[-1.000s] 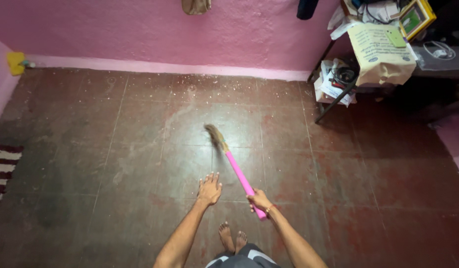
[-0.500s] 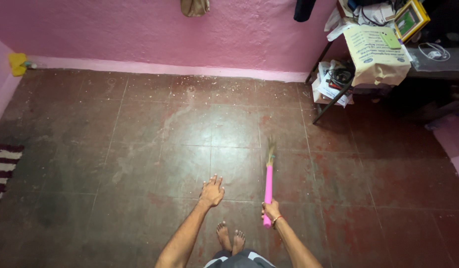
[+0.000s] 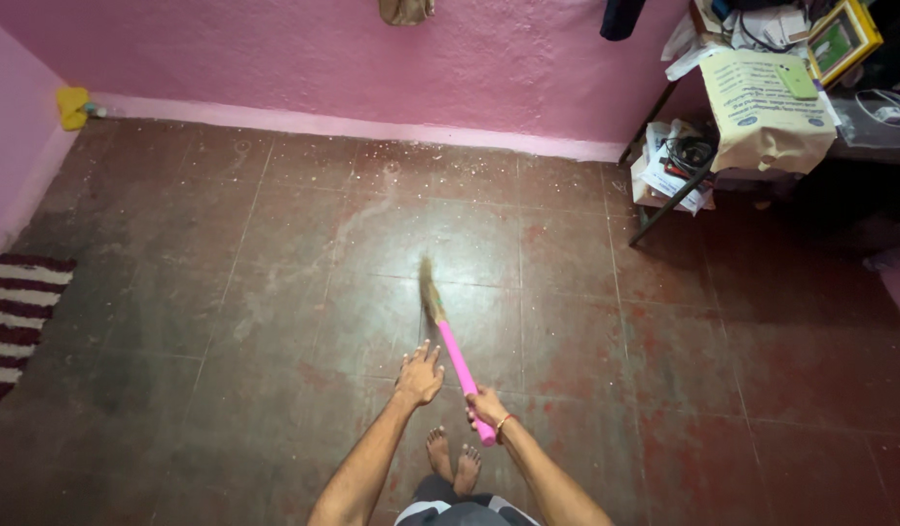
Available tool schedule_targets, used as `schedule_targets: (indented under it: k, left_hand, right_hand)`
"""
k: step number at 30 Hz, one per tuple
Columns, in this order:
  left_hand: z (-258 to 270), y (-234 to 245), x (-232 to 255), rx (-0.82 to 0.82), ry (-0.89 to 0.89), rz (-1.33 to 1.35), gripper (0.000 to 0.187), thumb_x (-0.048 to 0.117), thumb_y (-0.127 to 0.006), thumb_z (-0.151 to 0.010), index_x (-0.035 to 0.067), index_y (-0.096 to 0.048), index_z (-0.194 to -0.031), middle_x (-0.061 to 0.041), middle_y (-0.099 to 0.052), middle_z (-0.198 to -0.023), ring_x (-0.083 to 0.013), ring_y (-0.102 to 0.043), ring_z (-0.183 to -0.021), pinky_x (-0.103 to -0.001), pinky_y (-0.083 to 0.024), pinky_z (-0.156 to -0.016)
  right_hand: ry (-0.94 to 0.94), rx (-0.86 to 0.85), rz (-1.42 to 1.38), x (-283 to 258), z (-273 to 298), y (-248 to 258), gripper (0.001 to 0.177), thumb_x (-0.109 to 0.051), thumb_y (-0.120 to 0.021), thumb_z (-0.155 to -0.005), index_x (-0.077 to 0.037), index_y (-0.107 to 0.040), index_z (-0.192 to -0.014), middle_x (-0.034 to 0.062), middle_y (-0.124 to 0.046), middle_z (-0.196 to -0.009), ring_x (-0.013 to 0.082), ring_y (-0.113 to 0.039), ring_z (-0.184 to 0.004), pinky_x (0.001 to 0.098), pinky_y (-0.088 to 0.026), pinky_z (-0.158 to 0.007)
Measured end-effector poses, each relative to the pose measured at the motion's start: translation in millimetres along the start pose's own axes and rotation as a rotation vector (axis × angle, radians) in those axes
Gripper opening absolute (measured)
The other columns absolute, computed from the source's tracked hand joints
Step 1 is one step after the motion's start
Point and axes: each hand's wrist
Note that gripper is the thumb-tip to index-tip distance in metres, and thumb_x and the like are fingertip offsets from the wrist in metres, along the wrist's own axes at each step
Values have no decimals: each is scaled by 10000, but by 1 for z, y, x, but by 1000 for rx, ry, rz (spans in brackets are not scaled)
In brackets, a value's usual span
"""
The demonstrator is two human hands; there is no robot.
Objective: The person sweeps the tiled floor by hand using a broom, moving dust and debris across the surface while walking around the room.
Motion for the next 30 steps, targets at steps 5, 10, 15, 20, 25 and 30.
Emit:
schedule_targets:
  k: [5, 10, 15, 20, 25, 30]
  left_hand:
    - [-3, 0, 1, 18, -13, -16, 654, 396, -448, -1001, 117, -327, -1580, -163, -219, -1680, -336, -260, -1534, -571, -188, -1243]
    - [-4, -9, -2, 5, -23, 4, 651, 393, -456, -998, 121, -337, -1578, -174, -214, -1680, -347, -257, -1537, -573, -193, -1241]
    - [-9, -16, -10, -1, -36, 24, 660, 391, -467, -988, 124, -339, -1577, -174, -217, -1677, -344, -261, -1535, -569, -189, -1245]
    - [-11, -19, -22, -36, -61, -8, 650, 391, -454, -995, 123, -341, -1576, -167, -218, -1682, -338, -258, -1542, -570, -188, -1248]
    - [-10, -12, -33, -84, -69, -19, 665, 406, -451, -996, 134, -315, -1587, -163, -200, -1684, -343, -246, -1536, -562, -180, -1247]
    - [-8, 0, -39, -120, -103, -43, 660, 414, -431, -1006, 135, -311, -1592, -154, -251, -1672, -343, -261, -1536, -574, -186, -1248]
  right_hand:
    - [30, -45, 73, 3, -3, 32, 446, -162, -580, -961, -138, -533, -1403, 24, -555, -664, 116, -510, -452, 309, -467, -352]
    - [92, 118, 28, 11, 7, 61, 529, -140, -577, -946, -191, -508, -1468, 25, -542, -678, 129, -503, -443, 330, -477, -345]
    - [98, 295, -116, 9, 22, 67, 418, -144, -578, -961, -170, -520, -1374, 43, -528, -680, 141, -502, -455, 345, -488, -356]
    - [125, 416, -197, 3, 38, 47, 218, -133, -568, -981, -27, -519, -1165, 53, -513, -689, 164, -517, -465, 372, -500, -347]
    - [-14, 441, -150, 19, 30, 0, 211, -132, -575, -963, -23, -551, -1142, 77, -531, -680, 195, -536, -455, 387, -482, -340]
    - [-11, 284, -103, 35, -1, -57, 309, -127, -591, -946, -91, -573, -1253, 52, -537, -678, 160, -527, -457, 356, -495, -352]
Point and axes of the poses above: each hand's wrist, its own z-axis away from the middle knuckle, its own y-axis out of the back of the hand, x = y × z
